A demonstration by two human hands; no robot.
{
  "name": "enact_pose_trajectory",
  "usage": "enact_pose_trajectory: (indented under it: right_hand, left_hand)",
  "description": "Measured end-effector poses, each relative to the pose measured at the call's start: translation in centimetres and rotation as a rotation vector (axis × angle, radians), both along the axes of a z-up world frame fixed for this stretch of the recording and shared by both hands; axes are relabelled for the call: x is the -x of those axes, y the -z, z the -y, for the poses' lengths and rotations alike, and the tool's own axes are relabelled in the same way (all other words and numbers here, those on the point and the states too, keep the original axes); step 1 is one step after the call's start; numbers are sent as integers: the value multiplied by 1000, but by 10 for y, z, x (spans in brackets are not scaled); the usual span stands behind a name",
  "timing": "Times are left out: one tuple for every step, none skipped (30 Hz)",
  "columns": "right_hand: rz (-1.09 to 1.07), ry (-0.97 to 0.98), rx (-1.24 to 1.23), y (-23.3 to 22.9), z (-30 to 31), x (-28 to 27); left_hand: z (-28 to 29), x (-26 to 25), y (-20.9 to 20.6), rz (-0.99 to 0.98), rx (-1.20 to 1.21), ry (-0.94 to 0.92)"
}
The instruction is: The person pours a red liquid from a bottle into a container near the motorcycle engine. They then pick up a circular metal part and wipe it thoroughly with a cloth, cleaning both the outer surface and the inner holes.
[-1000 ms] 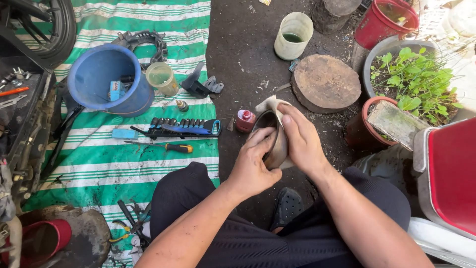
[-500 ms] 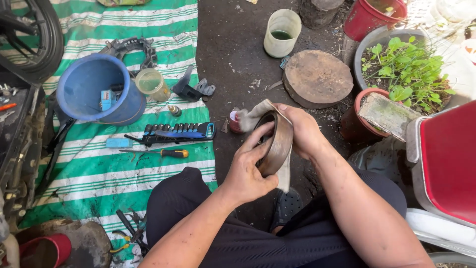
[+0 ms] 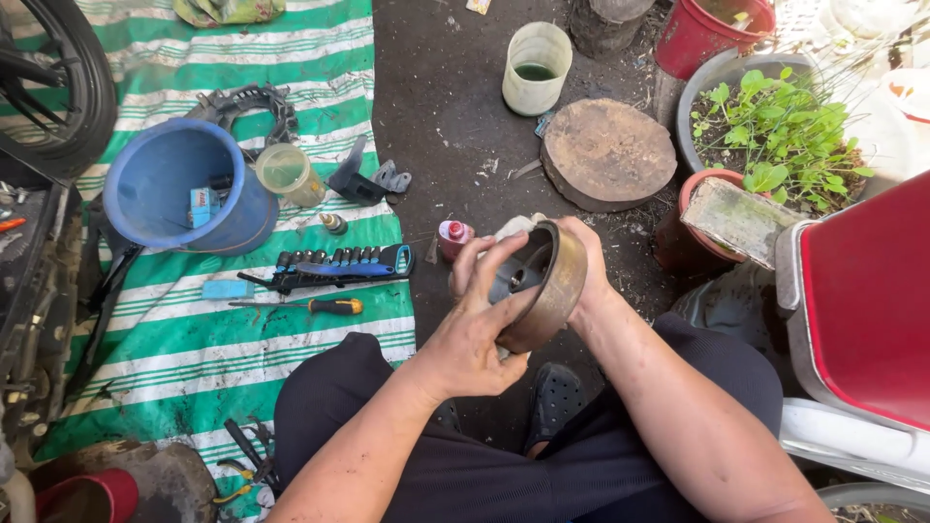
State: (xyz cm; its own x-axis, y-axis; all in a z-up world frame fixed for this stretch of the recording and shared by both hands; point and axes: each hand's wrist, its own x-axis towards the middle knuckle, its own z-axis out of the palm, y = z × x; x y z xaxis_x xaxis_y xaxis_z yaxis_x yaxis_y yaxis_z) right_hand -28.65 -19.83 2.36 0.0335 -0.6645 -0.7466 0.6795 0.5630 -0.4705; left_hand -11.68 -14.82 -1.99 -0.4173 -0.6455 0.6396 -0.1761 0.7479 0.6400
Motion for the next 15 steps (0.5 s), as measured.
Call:
enact_pose_trajectory:
  right_hand:
    - [-109,-3,36,59,9,26]
    - [-219,-4,64,119,7,49]
    - [-216,-1,63,109,2,44]
    - [-290,4,82,98,-3,40]
    - [-364,9,102,87,-8,36]
    - [-364,9,96,80,-13,31]
    - [-459,-50,170,73,-17,26]
    - [-551,-110,249,66,-20,19]
    - [-549,-109,247,60,-23,17]
    - [-666,-157,413,54,-24,16]
    - [-782,-204,580,47,-25,15]
    - [-782,-204,581,42,-27,14]
    - [-885,-183,739,36,-30,12]
    - [-988,-160,894,32,-32,10]
    - [-989,-161,892,30,-36,9]
  left_hand:
    - [0,1,-5,36,-56,0]
    - [-2,2,-8,71,-120,3]
    - [-3,0,-12,74,-122,6]
    - [-5,0,-15,80,-170,-4]
    - [-7,0,-18,87,-219,-13]
    - [-8,0,-18,87,-225,-12]
    - [-8,0,-19,74,-240,-18]
    - [-7,-1,-20,63,-252,-25]
    - [-9,0,-22,66,-253,-24]
    - [-10,2,-24,46,-259,-22]
    - [-10,3,-26,27,-266,-20]
    - [-11,4,-30,26,-265,-21]
    - [-12,4,-34,23,-266,-29]
    - [-13,4,-38,19,-270,-35]
    - [-13,3,-38,18,-272,-34]
